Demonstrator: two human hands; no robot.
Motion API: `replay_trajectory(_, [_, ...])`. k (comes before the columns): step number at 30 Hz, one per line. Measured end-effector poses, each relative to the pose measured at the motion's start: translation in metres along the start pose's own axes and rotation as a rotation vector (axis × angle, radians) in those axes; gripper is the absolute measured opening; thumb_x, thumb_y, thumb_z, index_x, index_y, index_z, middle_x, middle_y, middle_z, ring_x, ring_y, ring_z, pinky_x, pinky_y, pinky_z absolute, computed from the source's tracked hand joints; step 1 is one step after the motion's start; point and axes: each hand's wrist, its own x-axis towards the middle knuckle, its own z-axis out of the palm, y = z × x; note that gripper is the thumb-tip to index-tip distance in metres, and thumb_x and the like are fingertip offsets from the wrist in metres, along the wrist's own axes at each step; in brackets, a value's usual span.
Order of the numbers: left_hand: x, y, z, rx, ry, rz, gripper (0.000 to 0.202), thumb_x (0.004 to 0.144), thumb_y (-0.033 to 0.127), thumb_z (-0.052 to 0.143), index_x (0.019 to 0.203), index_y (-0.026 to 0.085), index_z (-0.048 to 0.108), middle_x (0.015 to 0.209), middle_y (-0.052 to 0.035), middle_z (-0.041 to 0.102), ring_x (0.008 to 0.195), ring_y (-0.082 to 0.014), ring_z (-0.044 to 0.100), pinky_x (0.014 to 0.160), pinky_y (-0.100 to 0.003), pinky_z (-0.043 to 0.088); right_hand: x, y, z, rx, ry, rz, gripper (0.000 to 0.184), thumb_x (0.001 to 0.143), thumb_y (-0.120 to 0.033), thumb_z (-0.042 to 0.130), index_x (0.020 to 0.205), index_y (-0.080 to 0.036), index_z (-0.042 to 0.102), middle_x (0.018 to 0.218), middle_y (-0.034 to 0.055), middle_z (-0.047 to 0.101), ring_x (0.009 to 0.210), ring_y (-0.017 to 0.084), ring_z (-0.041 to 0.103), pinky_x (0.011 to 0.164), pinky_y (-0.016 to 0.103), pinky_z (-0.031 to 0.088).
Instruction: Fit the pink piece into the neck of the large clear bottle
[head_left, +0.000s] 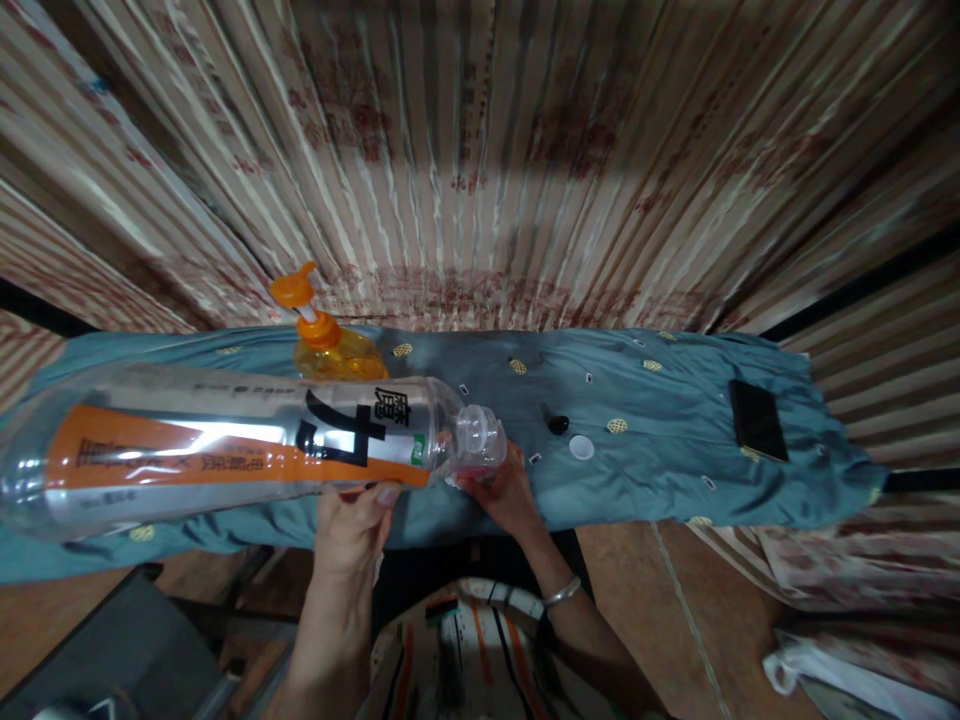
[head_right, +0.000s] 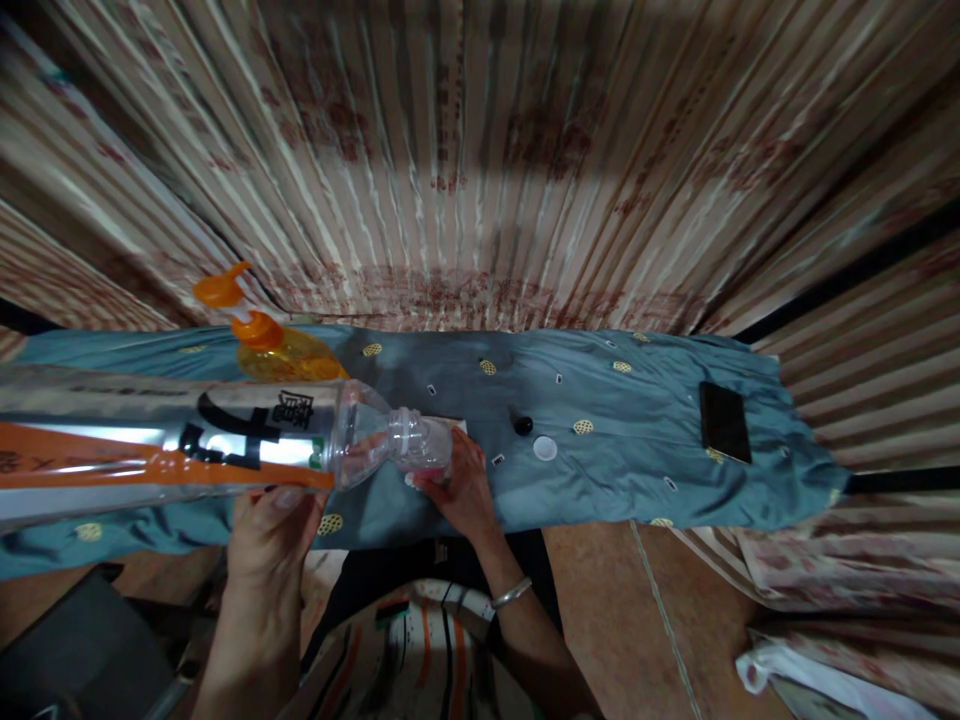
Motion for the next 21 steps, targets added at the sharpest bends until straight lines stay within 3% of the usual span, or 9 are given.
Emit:
replay_trajectory(4, [0.0007,0.0025,0.0026,0.026,-0.025,-0.006,0.052,0.037,0.039,0.096,0.082,0.026,0.073,0.068,-0.0005,0.068,0.071,-0.0242,0.069,0.069,-0.039,0.062,-0.0002,0.0006,0.0014,-0.001,0.0,-0.001,0.063,0.084,-0.063,0.072,0.13,-0.022,0.062,0.135,0.0143,0.063,0.131,0.034,0.055,0.109,0.056,0.044])
replay_trajectory(6, [0.001,0.0043,0.005,0.041,-0.034,-0.009,0.058,0.035,0.043,0.096,0.086,0.026,0.074,0.072,-0.0029,0.069,0.078,-0.0288,0.071,0.071,-0.043,0.063,-0.0003,0.001,0.0021,-0.002,0.007,-0.003,0.065,0.084,-0.064,0.071,0.132,-0.022,0.061,0.137,0.0145,0.062,0.132,0.034,0.054,0.11,0.056,0.044])
replay_trajectory(21, [0.0,0.0044,0.0056,0.08,-0.004,-0.016,0.062,0.033,0.044,0.096,0.089,0.026,0.075,0.08,-0.0044,0.072,0.085,-0.0304,0.072,0.069,-0.04,0.063,0.0002,0.0006,0.0007,-0.003,0.01,-0.015,0.072,0.084,-0.067,0.069,0.138,-0.021,0.056,0.139,0.0154,0.061,0.134,0.035,0.053,0.111,0.057,0.043])
